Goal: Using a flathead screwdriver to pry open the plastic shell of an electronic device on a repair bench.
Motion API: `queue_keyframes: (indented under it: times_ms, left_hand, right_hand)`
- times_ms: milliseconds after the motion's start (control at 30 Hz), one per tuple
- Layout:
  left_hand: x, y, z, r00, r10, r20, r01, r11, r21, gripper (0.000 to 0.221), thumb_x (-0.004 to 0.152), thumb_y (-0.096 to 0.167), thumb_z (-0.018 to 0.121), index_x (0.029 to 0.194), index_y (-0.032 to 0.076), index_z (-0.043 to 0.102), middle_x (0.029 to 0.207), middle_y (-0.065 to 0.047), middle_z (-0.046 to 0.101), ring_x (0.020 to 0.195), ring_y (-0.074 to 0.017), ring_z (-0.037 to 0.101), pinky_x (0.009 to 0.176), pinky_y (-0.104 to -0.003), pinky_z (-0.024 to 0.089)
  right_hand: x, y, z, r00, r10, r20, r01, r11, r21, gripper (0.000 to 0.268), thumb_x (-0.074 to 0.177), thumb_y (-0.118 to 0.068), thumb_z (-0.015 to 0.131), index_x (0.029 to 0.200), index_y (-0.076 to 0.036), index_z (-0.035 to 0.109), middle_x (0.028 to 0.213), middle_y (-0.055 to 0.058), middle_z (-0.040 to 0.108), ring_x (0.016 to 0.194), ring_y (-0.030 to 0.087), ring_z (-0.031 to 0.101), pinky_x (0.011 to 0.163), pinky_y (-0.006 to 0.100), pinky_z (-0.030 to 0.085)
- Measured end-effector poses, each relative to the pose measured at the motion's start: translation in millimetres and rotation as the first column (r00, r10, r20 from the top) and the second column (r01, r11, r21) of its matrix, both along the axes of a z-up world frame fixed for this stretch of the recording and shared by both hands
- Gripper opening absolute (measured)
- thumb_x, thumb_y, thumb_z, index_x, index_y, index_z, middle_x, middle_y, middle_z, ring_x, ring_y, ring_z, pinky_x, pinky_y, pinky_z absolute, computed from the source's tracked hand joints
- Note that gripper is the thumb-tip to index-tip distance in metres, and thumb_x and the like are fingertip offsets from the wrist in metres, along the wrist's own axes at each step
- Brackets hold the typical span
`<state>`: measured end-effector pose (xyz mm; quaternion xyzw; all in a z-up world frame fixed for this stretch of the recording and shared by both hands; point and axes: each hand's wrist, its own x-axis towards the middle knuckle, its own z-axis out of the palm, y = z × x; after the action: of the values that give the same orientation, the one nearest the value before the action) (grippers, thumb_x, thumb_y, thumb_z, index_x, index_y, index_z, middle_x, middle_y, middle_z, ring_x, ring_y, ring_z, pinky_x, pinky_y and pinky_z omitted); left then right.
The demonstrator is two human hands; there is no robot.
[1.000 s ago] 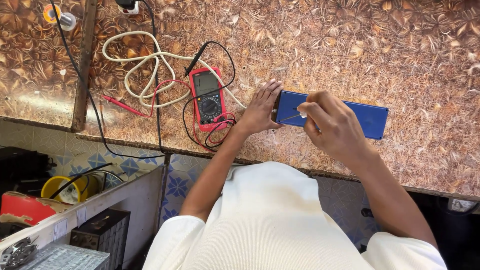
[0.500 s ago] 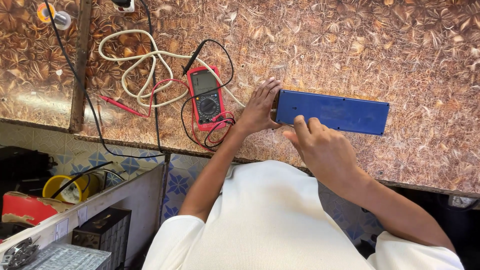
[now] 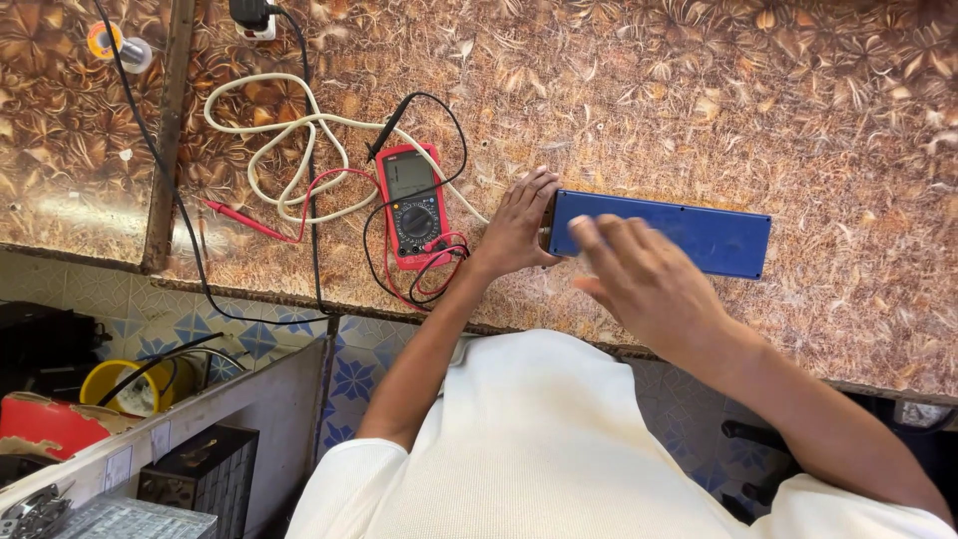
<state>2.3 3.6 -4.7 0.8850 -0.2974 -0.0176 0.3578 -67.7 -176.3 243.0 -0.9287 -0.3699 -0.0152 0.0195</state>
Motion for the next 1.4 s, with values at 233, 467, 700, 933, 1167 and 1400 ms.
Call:
queue_keyframes:
  times_ms: [233,467,700,933,1167,1400]
  left_hand:
    - [0.1,0.3,-1.5,0.999,-0.017,0.036,0.018,1.000,-0.010,0.117,0.051,0.049,0.097,0.147,0.009,0.044,0.148,-0.012,0.048,0.147,-0.0362,0.036,0.124,-0.055,0.027]
    - [1.5,1.7,8.8,0.999,-0.045,0.001,0.045,0.999,-0.001,0.115,0.055,0.049,0.096,0.148,0.008,0.042,0.146,-0.015,0.048,0.147,-0.0380,0.035,0.124,-0.057,0.026]
    - [-1.9,2.4,16.4,0.999,-0.040,-0.013,0.041,0.999,0.036,0.118,0.051,0.053,0.095,0.147,0.007,0.042,0.147,-0.016,0.047,0.147,-0.0391,0.035,0.124,-0.056,0.026]
    - [-1.2,2.4,5.9,1.000,-0.008,0.030,0.007,0.998,0.058,0.118,0.047,0.051,0.094,0.145,0.008,0.044,0.145,-0.014,0.048,0.147,-0.0353,0.038,0.124,-0.051,0.029]
    - [-1.5,3.1,12.6,0.994,-0.062,-0.085,0.067,0.996,0.057,0.118,0.065,0.056,0.091,0.153,0.006,0.030,0.159,-0.018,0.034,0.153,-0.0374,0.024,0.124,-0.056,0.021]
    - [-4.2,-0.6,-12.5,0.995,0.027,0.095,-0.030,0.999,0.024,0.122,0.042,0.059,0.089,0.143,0.005,0.049,0.143,-0.014,0.053,0.146,-0.0326,0.042,0.122,-0.048,0.034]
  right_hand:
    - [-5.2,-3.6,-8.2,0.998,-0.016,-0.058,0.006,0.983,-0.181,0.025,0.103,-0.027,0.053,0.102,-0.008,0.069,0.069,0.003,0.062,0.054,0.018,0.068,0.056,0.032,0.056]
    - [8.6,-5.7,30.4,0.958,0.194,-0.212,-0.247,0.932,-0.264,0.024,0.088,-0.007,0.066,0.110,-0.014,0.071,0.096,0.011,0.065,0.077,0.022,0.061,0.071,0.034,0.049]
    - [5.0,-10.3,7.7,0.976,0.017,-0.216,-0.080,0.955,-0.284,0.025,0.103,-0.027,0.053,0.110,-0.008,0.069,0.075,0.009,0.071,0.052,0.017,0.070,0.050,0.028,0.054]
    - [14.1,-4.9,16.3,0.940,0.187,-0.286,-0.277,0.907,-0.316,0.017,0.092,-0.010,0.062,0.106,-0.016,0.069,0.084,0.009,0.070,0.065,0.022,0.069,0.063,0.034,0.052]
    - [21.4,-28.0,-9.5,0.909,0.362,-0.208,-0.361,0.932,0.043,0.050,0.083,-0.012,0.072,0.130,-0.013,0.055,0.124,0.008,0.058,0.109,0.022,0.056,0.102,0.041,0.047]
    - [-4.4,12.8,-66.4,0.923,0.215,-0.318,0.284,0.175,0.943,0.047,0.111,-0.030,0.037,0.080,-0.001,0.058,0.074,0.012,0.051,0.069,0.021,0.053,0.082,0.044,0.057]
